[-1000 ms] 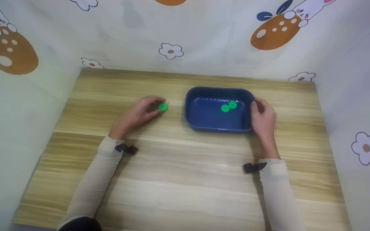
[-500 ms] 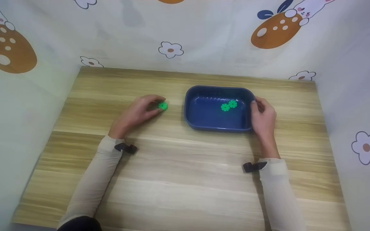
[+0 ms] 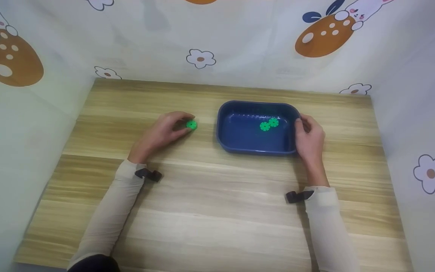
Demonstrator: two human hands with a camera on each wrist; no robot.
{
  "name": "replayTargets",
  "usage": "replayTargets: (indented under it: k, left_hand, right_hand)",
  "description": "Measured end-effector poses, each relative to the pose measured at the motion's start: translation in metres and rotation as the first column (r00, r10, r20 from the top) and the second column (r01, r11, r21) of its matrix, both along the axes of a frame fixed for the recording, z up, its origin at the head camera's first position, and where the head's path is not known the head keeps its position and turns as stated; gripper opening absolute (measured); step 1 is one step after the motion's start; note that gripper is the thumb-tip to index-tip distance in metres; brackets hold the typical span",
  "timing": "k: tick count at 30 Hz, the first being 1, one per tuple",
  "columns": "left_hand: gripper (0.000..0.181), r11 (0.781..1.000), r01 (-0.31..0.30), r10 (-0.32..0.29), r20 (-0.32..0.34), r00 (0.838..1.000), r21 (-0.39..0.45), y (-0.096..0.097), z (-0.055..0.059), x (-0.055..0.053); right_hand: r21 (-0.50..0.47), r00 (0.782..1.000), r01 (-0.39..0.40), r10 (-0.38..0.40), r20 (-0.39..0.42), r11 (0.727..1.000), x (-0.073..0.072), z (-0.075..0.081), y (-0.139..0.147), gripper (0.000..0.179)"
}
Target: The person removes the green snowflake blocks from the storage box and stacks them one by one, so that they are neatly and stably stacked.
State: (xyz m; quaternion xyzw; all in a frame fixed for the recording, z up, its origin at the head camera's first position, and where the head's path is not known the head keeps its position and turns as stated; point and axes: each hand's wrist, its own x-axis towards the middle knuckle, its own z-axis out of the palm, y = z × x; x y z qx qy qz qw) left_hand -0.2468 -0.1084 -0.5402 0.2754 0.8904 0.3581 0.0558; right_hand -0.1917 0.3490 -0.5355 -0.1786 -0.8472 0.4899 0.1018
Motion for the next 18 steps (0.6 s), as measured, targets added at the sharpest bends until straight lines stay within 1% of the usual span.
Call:
replayTargets:
  k: [8,14,18]
  left_hand:
    - [0.04,1.0,-0.004,0.004,-0.021,1.0,-0.01,0.0007,-0.0014,0.0002]
    - [0.041,1.0,-0.012,0.012,-0.009,1.0,-0.014,0.0012,-0.0006,0.0008]
    - [0.041,1.0,-0.014,0.013,-0.014,1.0,-0.009,0.0017,0.0005,0.0007]
  right_hand:
    - [-0.007,1.0,0.002,-0.002,0.005,1.0,-0.0006,-0.0009,0.0007,0.044]
    - [-0.02,1.0,0.001,-0.001,-0.005,1.0,-0.0008,-0.0019,0.0011,0.043]
    - [-0.027,1.0,-0.001,0.002,0.009,1.0,-0.0006,-0.0022,0.0013,0.043]
